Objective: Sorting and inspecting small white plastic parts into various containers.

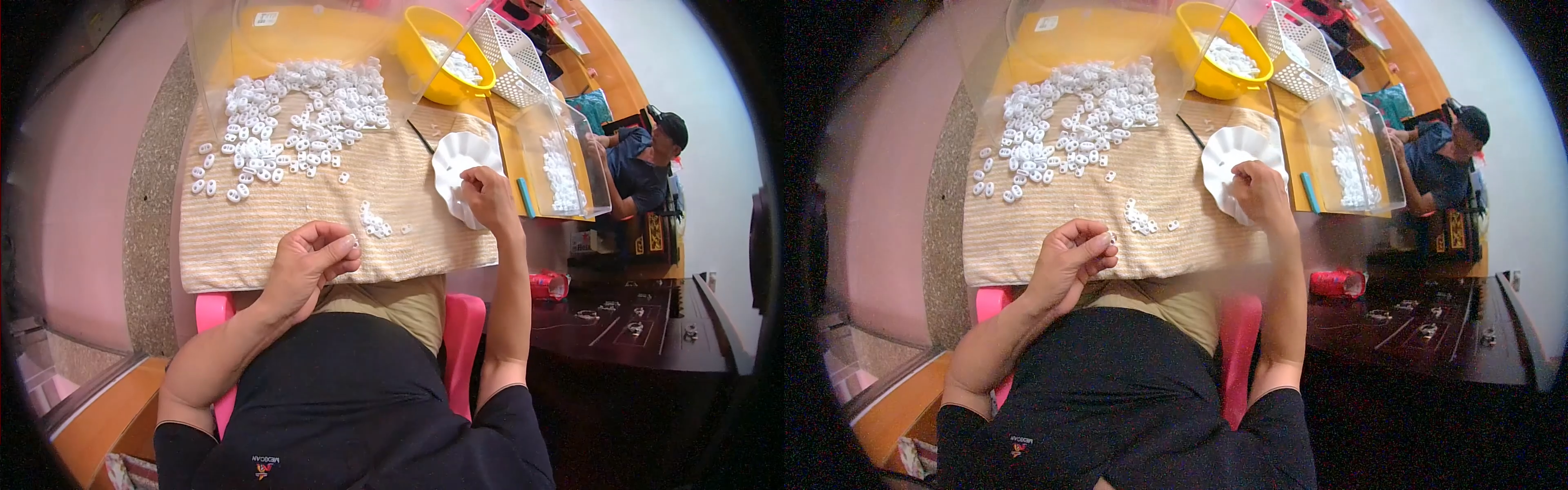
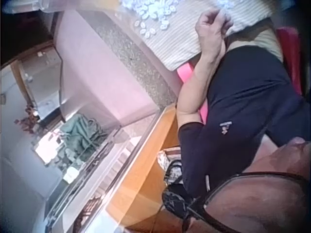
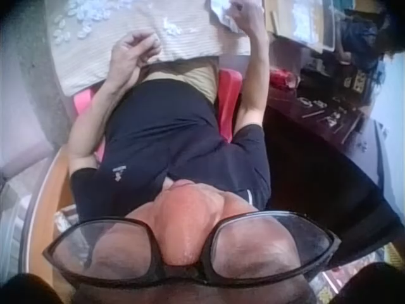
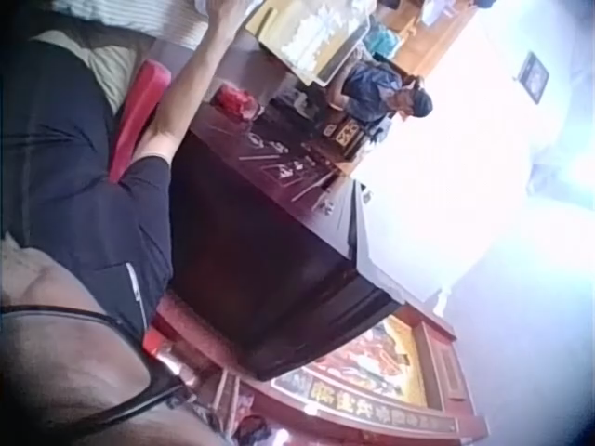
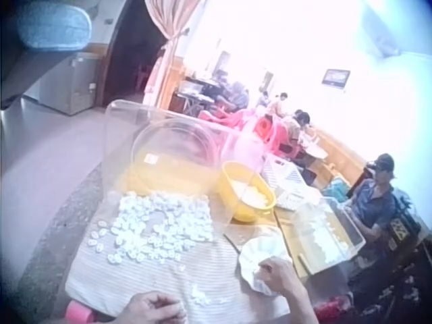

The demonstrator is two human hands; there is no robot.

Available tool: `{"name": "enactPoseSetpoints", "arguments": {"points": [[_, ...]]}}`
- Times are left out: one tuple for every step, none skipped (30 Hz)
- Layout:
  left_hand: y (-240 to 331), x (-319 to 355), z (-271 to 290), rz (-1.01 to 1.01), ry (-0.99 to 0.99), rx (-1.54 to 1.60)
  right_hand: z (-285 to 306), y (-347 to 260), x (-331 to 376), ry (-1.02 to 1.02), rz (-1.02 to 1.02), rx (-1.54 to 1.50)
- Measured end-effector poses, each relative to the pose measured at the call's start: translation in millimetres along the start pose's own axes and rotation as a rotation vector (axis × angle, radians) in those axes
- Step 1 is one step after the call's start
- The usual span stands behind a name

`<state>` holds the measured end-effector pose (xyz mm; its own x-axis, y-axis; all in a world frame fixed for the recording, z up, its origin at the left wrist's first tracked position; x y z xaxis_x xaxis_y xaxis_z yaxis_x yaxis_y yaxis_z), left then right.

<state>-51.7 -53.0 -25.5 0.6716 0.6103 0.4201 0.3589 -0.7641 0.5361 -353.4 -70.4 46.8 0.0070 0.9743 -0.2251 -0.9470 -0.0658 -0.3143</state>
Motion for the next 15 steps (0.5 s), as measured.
{"name": "enactPoseSetpoints", "arguments": {"points": [[-0.1,0.1,-0.4,0.002,0.000,-0.003,0.8,0.2,2.0,0.024,0.009,-0.031],[-0.2,0.1,-0.7,0.004,0.001,-0.006,1.3,0.7,4.0,0.049,0.019,-0.062],[-0.7,0.1,-0.5,0.004,0.000,-0.007,-1.0,3.0,6.4,0.050,0.018,-0.062],[-1.6,0.0,-0.1,0.008,0.000,-0.007,-2.6,4.7,8.5,0.066,0.022,-0.107],[-2.3,-0.2,0.0,0.012,-0.001,-0.007,-3.3,6.5,10.6,0.082,0.026,-0.152],[-2.4,-0.2,0.1,0.012,0.000,-0.007,-4.1,5.5,11.9,0.082,0.026,-0.152],[-2.5,-0.3,0.3,0.011,0.001,-0.007,-6.1,7.1,13.6,0.080,-0.013,-0.177],[-2.6,-0.4,0.5,0.011,0.003,-0.007,-7.9,9.2,14.9,0.078,-0.051,-0.202],[-2.6,-0.3,0.2,0.012,0.003,-0.006,-8.0,8.9,15.3,0.078,-0.052,-0.202],[-2.3,-0.2,-0.1,0.009,0.004,-0.008,-8.4,9.5,15.8,0.076,-0.066,-0.235],[-1.9,0.1,-0.3,0.006,0.006,-0.009,-8.8,9.9,16.3,0.073,-0.079,-0.267],[-1.6,0.2,-0.4,0.007,0.006,-0.009,-8.8,9.1,16.2,0.073,-0.080,-0.268],[-1.6,0.3,-0.5,0.011,0.008,-0.014,-8.1,7.5,16.0,0.075,-0.073,-0.256],[-1.8,0.3,-0.5,0.016,0.010,-0.020,-7.7,6.5,16.0,0.077,-0.067,-0.244],[-1.9,0.2,-0.4,0.016,0.009,-0.020,-8.1,7.3,16.5,0.077,-0.067,-0.243]]}}
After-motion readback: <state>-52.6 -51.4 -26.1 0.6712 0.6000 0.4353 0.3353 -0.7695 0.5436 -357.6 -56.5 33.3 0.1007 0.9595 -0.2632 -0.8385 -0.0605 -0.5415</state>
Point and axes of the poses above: each hand's wrist, its own x-axis away from the middle knuckle, its own z-axis out of the back of the hand, y = z × x, the point moved 8 cm from there along -x, towards the middle knuckle, and after that the axes turned 8 degrees about z, right-handed, at the moved point
